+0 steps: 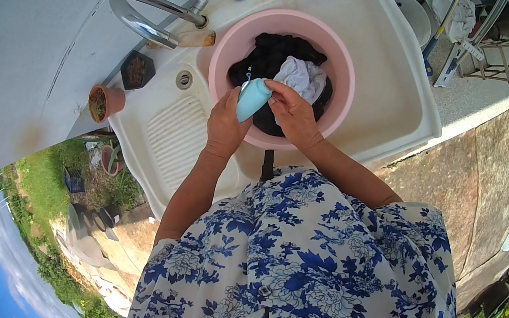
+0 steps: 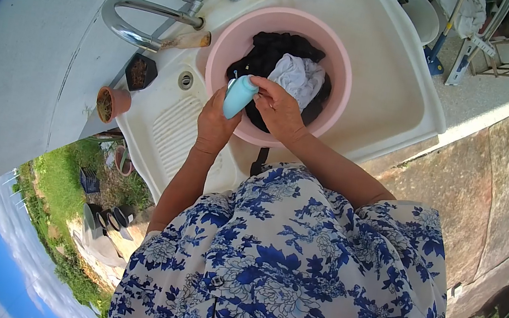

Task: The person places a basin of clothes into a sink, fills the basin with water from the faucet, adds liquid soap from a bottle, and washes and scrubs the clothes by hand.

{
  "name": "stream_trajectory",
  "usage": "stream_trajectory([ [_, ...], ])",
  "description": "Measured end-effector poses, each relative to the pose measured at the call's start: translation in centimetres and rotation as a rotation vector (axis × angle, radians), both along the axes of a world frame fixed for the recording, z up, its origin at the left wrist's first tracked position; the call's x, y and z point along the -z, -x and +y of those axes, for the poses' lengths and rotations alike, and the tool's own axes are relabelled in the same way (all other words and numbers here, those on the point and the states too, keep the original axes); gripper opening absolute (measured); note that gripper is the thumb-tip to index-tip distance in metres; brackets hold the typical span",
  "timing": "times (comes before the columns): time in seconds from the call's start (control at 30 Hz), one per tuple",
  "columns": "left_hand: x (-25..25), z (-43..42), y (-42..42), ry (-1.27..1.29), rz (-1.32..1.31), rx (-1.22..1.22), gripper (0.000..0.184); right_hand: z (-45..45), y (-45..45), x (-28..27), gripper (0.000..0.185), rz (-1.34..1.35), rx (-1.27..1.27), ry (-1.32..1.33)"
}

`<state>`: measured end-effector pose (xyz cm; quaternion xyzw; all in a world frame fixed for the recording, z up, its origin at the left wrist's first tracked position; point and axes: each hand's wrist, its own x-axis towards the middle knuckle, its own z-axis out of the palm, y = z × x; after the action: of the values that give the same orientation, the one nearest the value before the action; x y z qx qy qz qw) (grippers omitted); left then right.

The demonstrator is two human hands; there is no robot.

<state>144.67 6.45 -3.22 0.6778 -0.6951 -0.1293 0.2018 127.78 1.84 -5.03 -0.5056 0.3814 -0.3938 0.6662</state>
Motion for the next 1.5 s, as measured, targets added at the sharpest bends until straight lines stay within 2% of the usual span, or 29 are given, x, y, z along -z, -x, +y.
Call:
stream_trajectory([
  [0.23, 0.0, 0.2, 0.1, -0.024, 0.021, -0.018, 0.062, 0.0, -0.1, 0.0, 0.033, 0.087, 0.055, 0.151],
  [0.3, -0.1, 0.3, 0.1, -0.011, -0.001, -0.001, 0.063, -0.2, 0.1, -0.4, 0.03, 0.206, 0.024, 0.197],
  [0.53, -0.3, 0.5, 0.5, -0.014, 0.028, -0.025, 0.065, -0.6, 0.4, -1.1, 0.028, 0.209, -0.004, 0.161],
  [0.73, 0.0, 0.9, 0.3, 0.017, 0.024, 0.001, 0.067, -1.3, 1.1, -2.1, 0.025, 0.343, -0.124, 0.317],
  [0.8, -0.2, 1.0, 0.6, -0.003, 0.053, -0.029, 0.066, -1.4, 1.3, -2.3, 0.023, 0.379, -0.101, 0.499],
  [0.93, -0.9, 1.2, 0.5, -0.036, 0.134, -0.108, 0.063, -1.6, 2.5, -3.1, 0.022, 0.351, 0.041, 0.555],
  [1.0, -0.9, 1.2, 0.1, -0.032, 0.129, -0.108, 0.063, -1.7, 3.1, -2.6, 0.021, 0.196, 0.078, 0.269],
  [1.03, -0.8, 1.1, -0.1, -0.025, 0.123, -0.105, 0.064, -1.8, 3.3, -1.7, 0.021, 0.196, 0.078, 0.269],
  [1.1, -0.7, 1.0, -0.4, -0.005, 0.099, -0.081, 0.064, -1.6, 3.5, 1.4, 0.023, 0.151, -0.025, -0.196],
  [1.23, -0.5, 0.6, -0.7, -0.022, -0.013, -0.028, 0.064, -0.7, 3.4, 5.8, 0.028, 0.256, 0.014, -0.3],
  [1.3, -0.1, 0.3, -1.1, -0.042, -0.057, -0.006, 0.065, 0.2, 3.2, 6.8, 0.04, 0.572, -0.13, -0.025],
  [1.33, 0.0, 0.1, -1.0, -0.06, -0.107, 0.011, 0.065, 1.0, 2.9, 7.8, 0.04, 0.575, -0.129, -0.03],
  [1.4, -0.4, -0.3, -0.7, -0.083, -0.129, 0.031, 0.065, 2.0, 2.0, 8.7, 0.053, 0.832, -0.254, 0.388],
  [1.43, -0.4, -0.7, -0.6, -0.103, -0.153, 0.047, 0.066, 2.1, 2.0, 8.8, 0.061, 0.846, -0.395, 0.319],
  [1.5, -0.2, -1.2, -0.5, -0.113, -0.178, 0.059, 0.066, 2.2, 1.5, 9.1, 0.062, 0.919, -0.454, 0.342],
])
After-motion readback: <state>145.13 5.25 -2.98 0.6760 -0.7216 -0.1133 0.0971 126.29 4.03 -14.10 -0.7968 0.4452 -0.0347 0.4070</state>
